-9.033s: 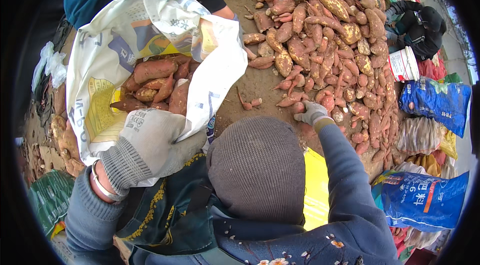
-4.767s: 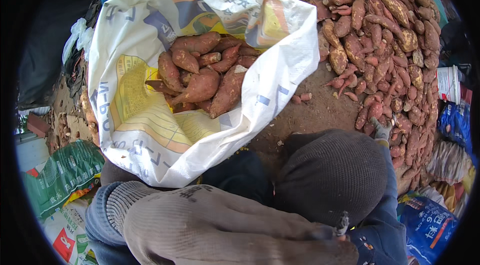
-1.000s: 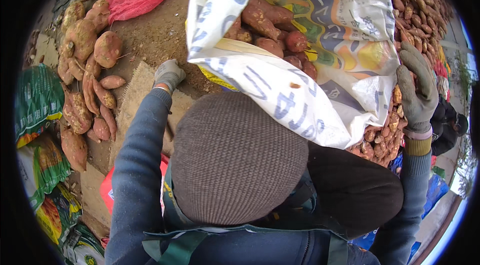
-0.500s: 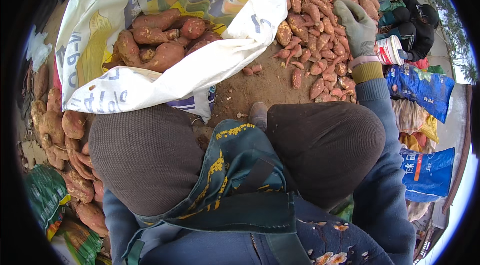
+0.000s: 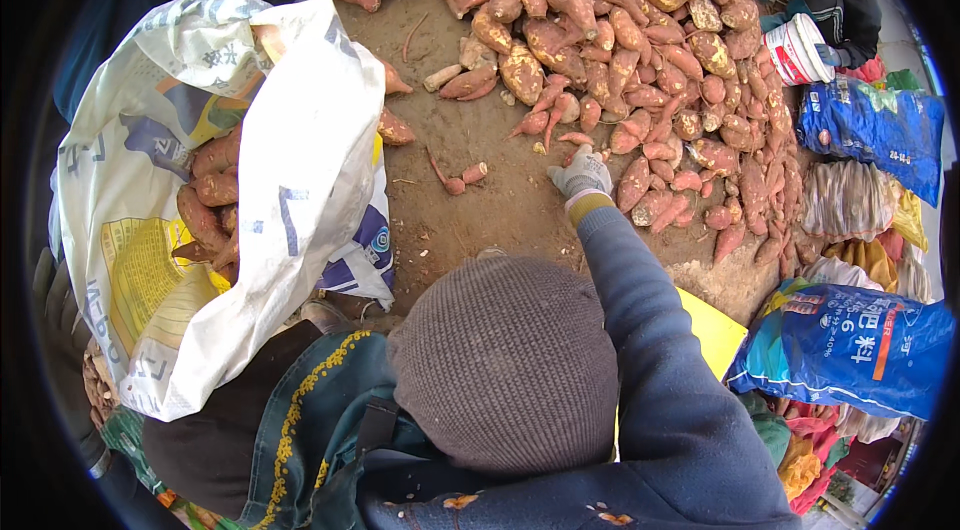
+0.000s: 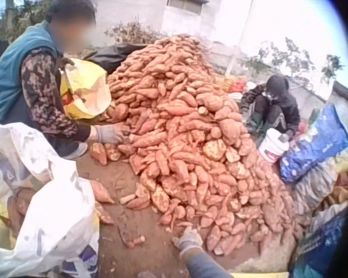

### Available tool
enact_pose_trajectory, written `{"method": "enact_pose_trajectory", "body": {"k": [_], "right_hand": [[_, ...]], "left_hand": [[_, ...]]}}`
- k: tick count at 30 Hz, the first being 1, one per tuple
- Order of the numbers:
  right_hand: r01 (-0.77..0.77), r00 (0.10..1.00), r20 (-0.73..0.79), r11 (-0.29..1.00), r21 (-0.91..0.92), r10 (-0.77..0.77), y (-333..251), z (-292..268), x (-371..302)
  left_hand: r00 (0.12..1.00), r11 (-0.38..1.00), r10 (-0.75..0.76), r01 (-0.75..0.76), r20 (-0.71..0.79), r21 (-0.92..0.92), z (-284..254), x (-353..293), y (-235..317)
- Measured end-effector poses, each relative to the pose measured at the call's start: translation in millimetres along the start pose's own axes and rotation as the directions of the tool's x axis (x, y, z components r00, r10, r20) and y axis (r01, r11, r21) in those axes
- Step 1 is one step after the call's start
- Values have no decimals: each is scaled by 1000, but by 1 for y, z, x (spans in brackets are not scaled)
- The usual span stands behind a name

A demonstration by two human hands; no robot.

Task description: The person repeatedly picks sweet potatoes from a large pile on the ground and places them into a white sack. The person uses gloved hands to transfer the produce one by one or in small handfuls.

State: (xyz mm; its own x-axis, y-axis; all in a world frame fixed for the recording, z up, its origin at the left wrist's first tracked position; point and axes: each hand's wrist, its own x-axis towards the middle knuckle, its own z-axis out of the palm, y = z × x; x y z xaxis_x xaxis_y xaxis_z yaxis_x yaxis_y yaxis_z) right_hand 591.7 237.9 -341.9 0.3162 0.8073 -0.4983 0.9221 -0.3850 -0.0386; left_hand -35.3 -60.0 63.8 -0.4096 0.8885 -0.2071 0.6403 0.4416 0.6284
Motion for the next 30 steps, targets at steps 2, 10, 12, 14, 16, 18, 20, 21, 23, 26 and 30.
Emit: {"method": "enact_pose_trajectory", "body": {"k": [2,10,12,14,16,18,20,21,23,26,30], "right_hand": [[59,998,-7,988,142,-59,1,-5,0],[763,646,-173,619,188,-743,-112,-35,-54],[773,625,45,626,102,-779,-172,-25,-65],[762,637,194,648,-9,-746,-224,-4,-77],[722,688,213,684,-106,-694,-251,18,-85],[683,727,208,720,-122,-654,-269,30,-82],[654,754,247,730,-200,-608,-275,33,-70],[690,714,306,708,-150,-630,-276,30,-61],[738,652,346,669,-85,-675,-270,23,-47],[594,687,317,757,273,-653,-238,17,-38],[-8,687,267,361,933,-676,-163,12,-63]], "left_hand": [[897,677,392,-433,205,596,20,8,23],[927,962,-188,106,-325,-253,87,13,26],[931,951,-206,117,-301,-287,84,14,31],[929,954,-188,94,-320,-285,84,11,36],[927,942,-223,126,-302,-311,88,9,40],[929,945,-201,101,-309,-312,92,6,45],[938,945,-210,122,-277,-303,95,6,48],[938,948,-214,133,-273,-288,96,7,50],[937,953,-223,151,-269,-262,95,8,53],[944,964,-225,179,-242,-198,94,7,54],[940,931,-278,214,-197,-295,96,4,52]]}}
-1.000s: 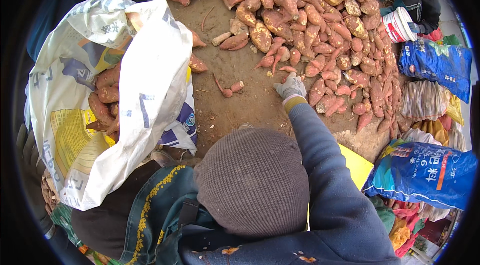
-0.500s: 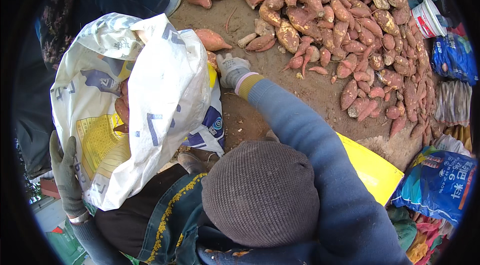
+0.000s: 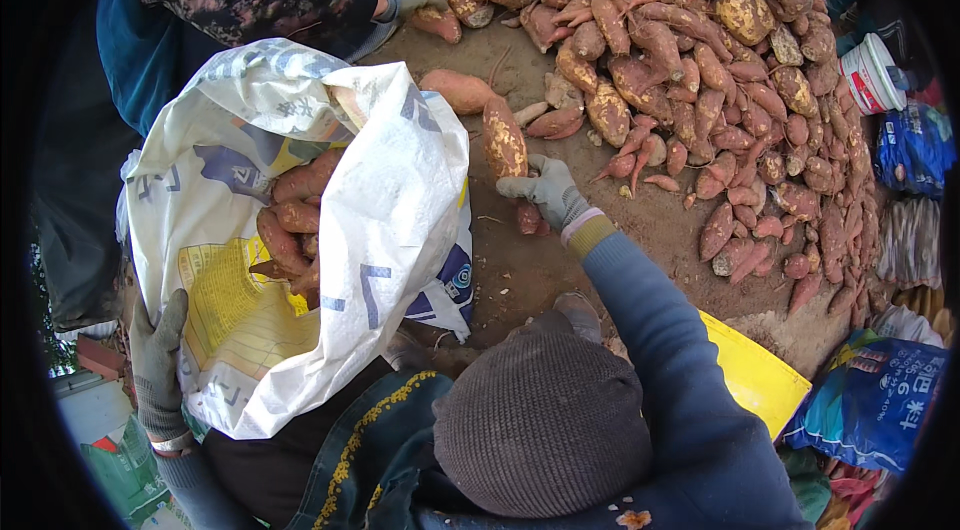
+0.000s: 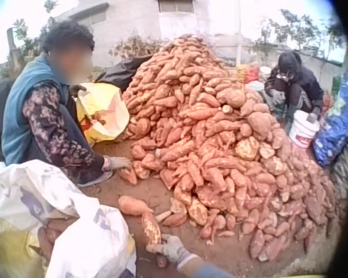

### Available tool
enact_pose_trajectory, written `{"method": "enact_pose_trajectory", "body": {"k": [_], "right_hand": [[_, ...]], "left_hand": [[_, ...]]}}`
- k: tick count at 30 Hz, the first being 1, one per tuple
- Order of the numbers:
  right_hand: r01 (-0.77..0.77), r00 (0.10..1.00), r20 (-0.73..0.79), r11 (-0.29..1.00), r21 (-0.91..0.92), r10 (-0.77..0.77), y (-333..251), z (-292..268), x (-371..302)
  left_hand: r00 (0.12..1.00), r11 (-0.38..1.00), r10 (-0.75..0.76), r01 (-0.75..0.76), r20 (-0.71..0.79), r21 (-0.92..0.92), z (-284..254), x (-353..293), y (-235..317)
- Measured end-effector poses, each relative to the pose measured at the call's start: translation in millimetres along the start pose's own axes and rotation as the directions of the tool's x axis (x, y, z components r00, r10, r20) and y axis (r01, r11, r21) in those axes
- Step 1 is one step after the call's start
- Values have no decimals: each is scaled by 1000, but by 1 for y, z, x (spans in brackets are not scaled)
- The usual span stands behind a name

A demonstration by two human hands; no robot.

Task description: The person repeatedly picks sweet potatoes from a large pile on the ground and places them into a white sack. The person uses gloved hands to transfer the produce one by one or in small handfuls.

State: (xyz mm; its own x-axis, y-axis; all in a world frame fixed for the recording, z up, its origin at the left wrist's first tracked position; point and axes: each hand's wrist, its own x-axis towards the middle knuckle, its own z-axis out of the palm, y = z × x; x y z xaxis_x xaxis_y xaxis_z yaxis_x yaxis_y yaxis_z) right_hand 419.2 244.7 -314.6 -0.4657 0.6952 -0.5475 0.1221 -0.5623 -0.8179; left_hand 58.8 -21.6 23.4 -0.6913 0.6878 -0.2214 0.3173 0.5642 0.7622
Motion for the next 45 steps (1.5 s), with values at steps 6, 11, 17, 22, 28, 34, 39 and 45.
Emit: {"method": "enact_pose_trajectory", "body": {"k": [6,11,17,22,28,34,39,45], "right_hand": [[551,834,58,823,-136,-548,-106,-28,-112],[887,447,163,459,48,-880,-245,35,-174],[936,300,621,349,-45,-724,-281,150,-170],[916,346,248,383,121,-905,-268,100,-112],[384,807,-199,750,-538,-556,-175,0,7],[55,941,-37,261,-964,-335,-87,21,93],[-5,981,-64,307,-952,-183,-85,49,146],[88,982,-144,966,-243,-126,-65,31,143]], "left_hand": [[997,993,74,-74,4,91,4,2,-5],[997,982,72,-65,-35,174,8,6,-9],[987,942,116,-74,-113,327,4,11,-16],[968,965,216,-192,-128,176,-7,18,-35],[969,969,217,-199,-116,147,-19,22,-39],[982,984,148,-134,-115,120,-17,14,-26],[983,971,116,-81,-146,224,-11,14,-13],[988,976,64,-33,-142,216,0,19,-4]]}}
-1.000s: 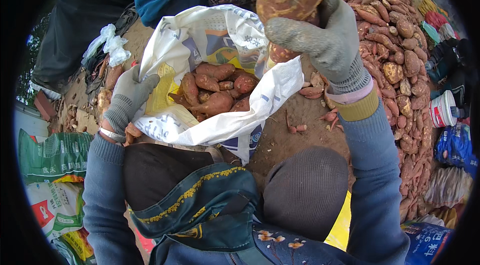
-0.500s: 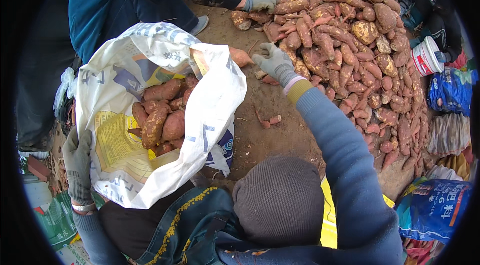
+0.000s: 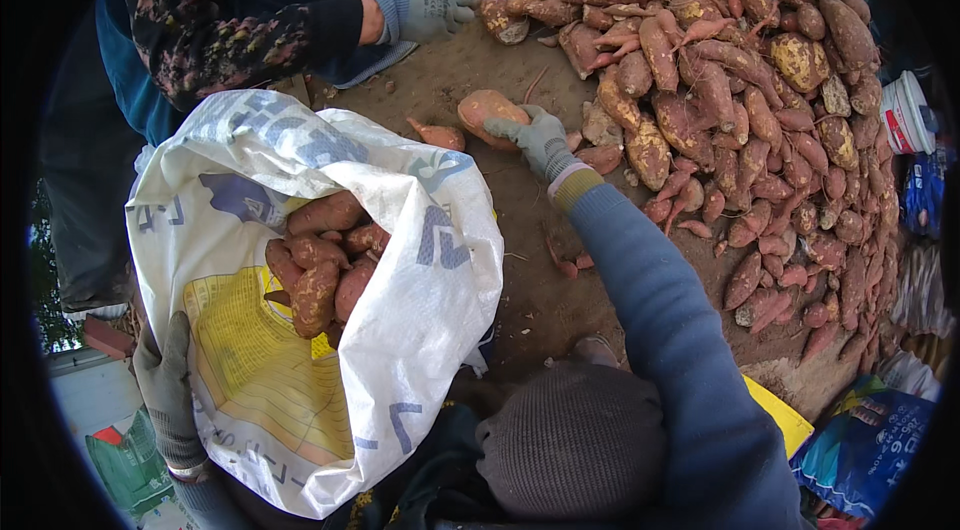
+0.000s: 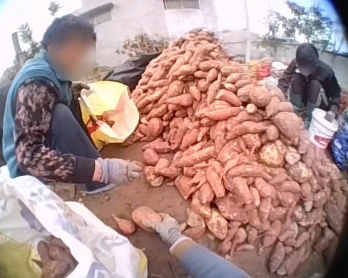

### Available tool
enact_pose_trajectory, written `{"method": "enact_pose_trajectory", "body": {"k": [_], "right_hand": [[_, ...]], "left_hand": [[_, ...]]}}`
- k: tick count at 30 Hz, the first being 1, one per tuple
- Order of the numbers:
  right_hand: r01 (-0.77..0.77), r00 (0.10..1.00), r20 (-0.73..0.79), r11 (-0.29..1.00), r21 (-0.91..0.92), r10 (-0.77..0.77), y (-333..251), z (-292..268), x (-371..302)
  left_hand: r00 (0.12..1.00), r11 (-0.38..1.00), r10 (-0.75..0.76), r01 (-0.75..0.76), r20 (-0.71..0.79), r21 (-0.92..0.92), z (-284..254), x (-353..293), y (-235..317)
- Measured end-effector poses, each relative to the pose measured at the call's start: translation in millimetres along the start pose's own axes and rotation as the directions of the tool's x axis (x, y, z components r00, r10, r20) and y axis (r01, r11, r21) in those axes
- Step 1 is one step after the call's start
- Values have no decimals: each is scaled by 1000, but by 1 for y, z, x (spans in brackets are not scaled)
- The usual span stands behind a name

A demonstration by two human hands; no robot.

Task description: The person repeatedly picks sweet potatoes from a large pile on the ground and places them into a white sack. The person uses gloved hands to transfer the produce one by one or in small handfuls.

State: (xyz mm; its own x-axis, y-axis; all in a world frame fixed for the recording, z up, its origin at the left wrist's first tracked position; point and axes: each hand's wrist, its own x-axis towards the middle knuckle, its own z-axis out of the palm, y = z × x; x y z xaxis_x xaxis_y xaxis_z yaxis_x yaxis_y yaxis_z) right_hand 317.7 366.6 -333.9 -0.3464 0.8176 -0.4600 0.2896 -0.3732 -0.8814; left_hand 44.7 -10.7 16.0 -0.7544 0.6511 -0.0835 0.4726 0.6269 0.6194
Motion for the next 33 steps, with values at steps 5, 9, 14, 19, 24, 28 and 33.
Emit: {"method": "enact_pose_trajectory", "body": {"k": [5,9,14,19,24,28,33], "right_hand": [[174,943,143,809,561,-302,-42,-60,-90],[686,594,-14,497,532,-804,-147,-65,-156],[975,75,330,-1,-223,-941,-233,-23,-212],[889,437,181,453,58,-881,-243,-50,-169],[377,909,260,375,-847,-327,-119,-87,-91],[439,794,519,-293,-849,-315,3,-77,-53],[371,883,429,-276,-887,-192,40,-53,-27]], "left_hand": [[1000,999,-13,14,12,-37,7,4,3],[997,1000,21,-21,70,1,10,1,8],[988,993,84,-72,127,-95,13,-2,13],[990,996,91,-92,107,5,6,-8,10],[988,992,70,-55,137,-111,8,-11,12],[990,995,20,-7,137,-98,15,-13,19],[989,981,-29,56,148,-184,22,-11,26]]}}
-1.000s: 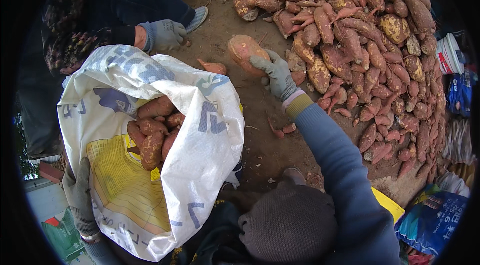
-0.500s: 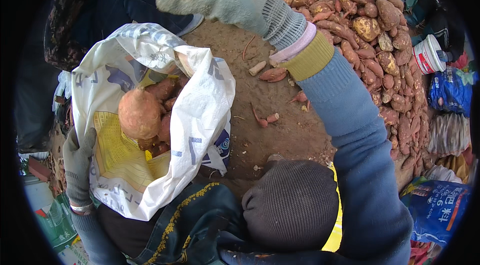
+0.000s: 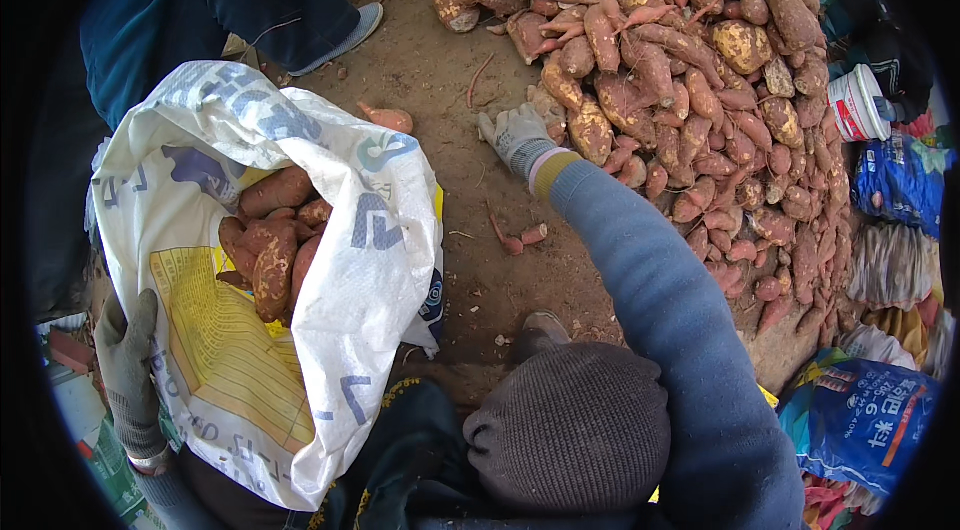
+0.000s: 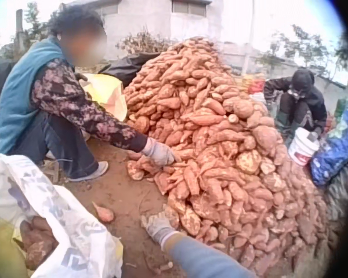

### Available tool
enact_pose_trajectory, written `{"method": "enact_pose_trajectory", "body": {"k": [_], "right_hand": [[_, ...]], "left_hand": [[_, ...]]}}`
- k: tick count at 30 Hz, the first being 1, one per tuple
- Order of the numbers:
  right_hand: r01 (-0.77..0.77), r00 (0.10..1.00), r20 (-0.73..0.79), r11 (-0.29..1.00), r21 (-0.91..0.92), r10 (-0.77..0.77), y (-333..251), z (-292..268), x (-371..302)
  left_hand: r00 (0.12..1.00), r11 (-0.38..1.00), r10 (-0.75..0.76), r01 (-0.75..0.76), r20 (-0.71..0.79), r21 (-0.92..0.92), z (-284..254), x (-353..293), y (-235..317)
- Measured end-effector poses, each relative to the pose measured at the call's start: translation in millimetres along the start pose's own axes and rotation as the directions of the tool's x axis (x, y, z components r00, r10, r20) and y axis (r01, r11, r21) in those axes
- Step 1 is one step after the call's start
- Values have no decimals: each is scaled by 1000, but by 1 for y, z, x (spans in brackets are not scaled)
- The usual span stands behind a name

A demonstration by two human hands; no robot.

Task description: The person repeatedly picks sweet potatoes from a large pile on the ground and places them into a white sack. The person uses gloved hands to transfer the produce one by one or in small handfuls.

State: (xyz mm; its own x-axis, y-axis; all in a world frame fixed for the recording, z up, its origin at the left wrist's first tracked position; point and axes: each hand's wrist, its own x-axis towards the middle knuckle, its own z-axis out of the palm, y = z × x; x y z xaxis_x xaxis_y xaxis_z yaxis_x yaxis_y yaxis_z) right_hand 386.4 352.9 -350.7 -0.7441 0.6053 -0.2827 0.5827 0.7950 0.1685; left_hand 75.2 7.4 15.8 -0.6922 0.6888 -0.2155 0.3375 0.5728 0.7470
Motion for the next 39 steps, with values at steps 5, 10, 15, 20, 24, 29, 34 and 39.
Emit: {"method": "enact_pose_trajectory", "body": {"k": [5,10,15,20,24,29,34,39], "right_hand": [[-62,990,135,988,143,42,-15,10,-44],[-158,987,80,935,316,140,-4,37,-84],[-285,868,-64,600,748,492,12,37,-124],[-426,842,92,552,716,531,15,23,-122],[-634,773,416,612,473,479,6,14,-86],[-630,730,318,415,657,605,1,6,-91],[461,632,-358,37,886,687,5,-92,-124],[945,111,-884,228,235,454,-13,-295,-132]], "left_hand": [[1000,999,30,-30,7,-32,1,-4,3],[997,999,43,-43,65,1,-3,-4,1],[997,998,65,-65,39,-14,-13,-5,-11],[992,994,106,-107,65,13,-16,-1,-18],[997,996,69,-71,27,61,-12,-1,-15],[998,998,29,-31,51,50,-9,-4,-8],[999,993,38,-39,10,108,-13,-2,-10],[994,996,82,-83,69,18,-14,3,-17]]}}
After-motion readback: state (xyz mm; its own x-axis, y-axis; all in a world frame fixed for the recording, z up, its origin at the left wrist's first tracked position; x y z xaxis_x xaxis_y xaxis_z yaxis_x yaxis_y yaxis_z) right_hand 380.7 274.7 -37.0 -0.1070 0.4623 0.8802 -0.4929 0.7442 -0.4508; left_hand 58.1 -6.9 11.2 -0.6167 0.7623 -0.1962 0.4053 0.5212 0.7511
